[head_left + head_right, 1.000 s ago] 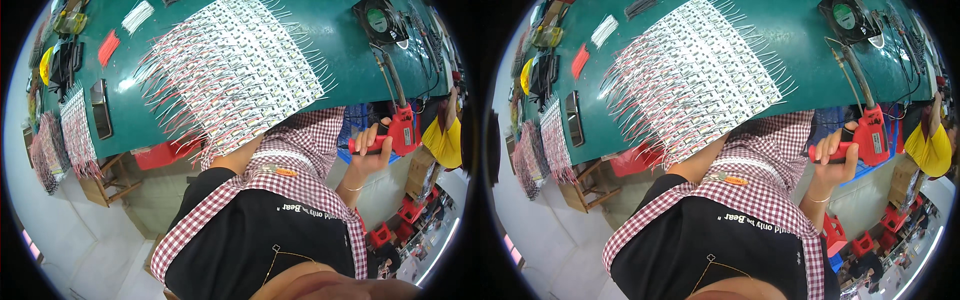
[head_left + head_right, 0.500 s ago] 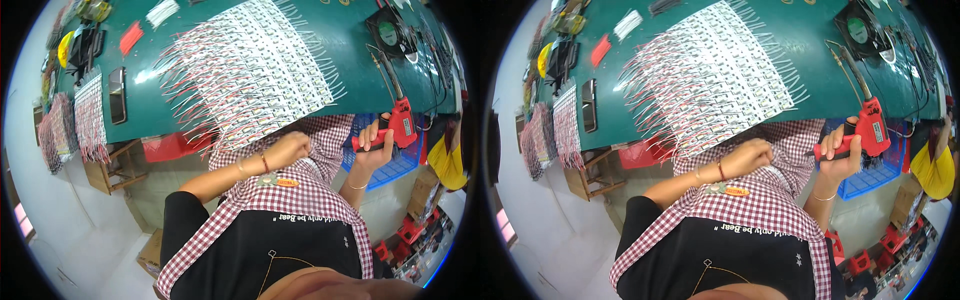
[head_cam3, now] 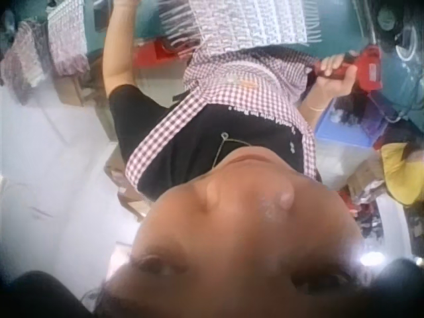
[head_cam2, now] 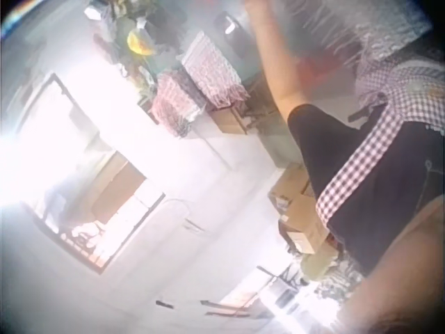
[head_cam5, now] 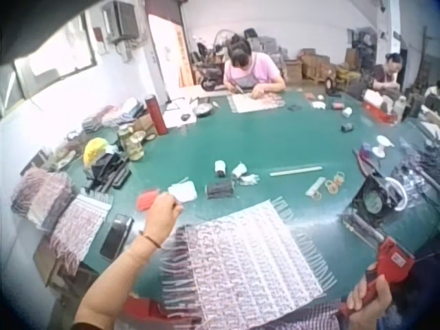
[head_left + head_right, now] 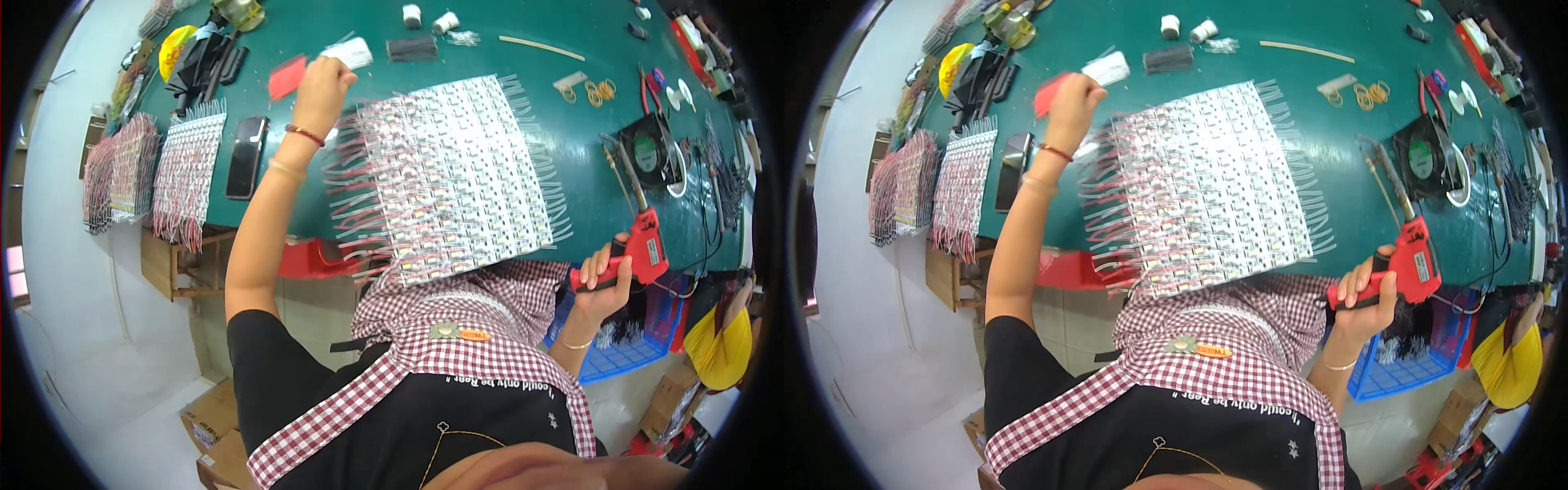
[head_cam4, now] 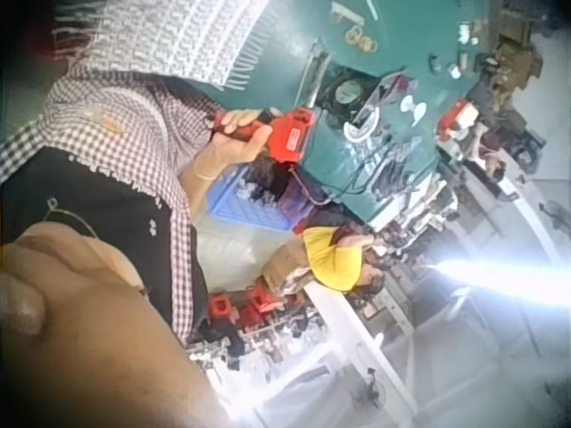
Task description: The person uses a red soldering iron to attach small black wires to a large LED panel on a green workbench. They repeatedly pick up wires, position them on the panel, and apply the soldering iron to secure the connections.
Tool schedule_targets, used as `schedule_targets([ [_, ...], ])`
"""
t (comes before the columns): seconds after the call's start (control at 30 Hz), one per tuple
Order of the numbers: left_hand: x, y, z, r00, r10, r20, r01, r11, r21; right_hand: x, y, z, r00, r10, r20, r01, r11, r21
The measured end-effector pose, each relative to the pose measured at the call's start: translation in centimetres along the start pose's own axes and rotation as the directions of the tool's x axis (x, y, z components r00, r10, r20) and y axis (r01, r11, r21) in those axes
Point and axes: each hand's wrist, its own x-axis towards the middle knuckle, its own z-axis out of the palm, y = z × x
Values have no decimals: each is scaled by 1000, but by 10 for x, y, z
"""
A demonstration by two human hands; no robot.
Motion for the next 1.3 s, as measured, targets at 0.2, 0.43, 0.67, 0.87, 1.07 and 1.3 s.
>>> schedule_targets([
  [0.2, 24, -37, 37, 991, 120, 57, -124, 990, 69, -4, -2, 2, 999, -41, -26, 41, 999, -12],
  [0.43, 56, 4, 66, 938, 347, 11, -347, 938, -12, 10, 2, 21, 996, -26, -80, 23, 999, -41],
  [0.67, 82, 21, 82, 937, 302, 174, -322, 941, 101, 13, -6, 34, 999, -53, -1, 52, 995, -81],
  [0.87, 66, -17, 36, 980, -29, 195, 10, 995, 96, 6, -11, 29, 995, -60, -84, 52, 994, -99],
  [1.07, 34, -40, 40, 991, 85, 108, -102, 981, 166, 18, -3, 31, 997, 3, -82, -9, 998, -66],
  [1.3, 23, -45, 53, 987, 114, 110, -126, 986, 106, 18, -8, 45, 1000, -9, -17, 7, 993, -119],
])
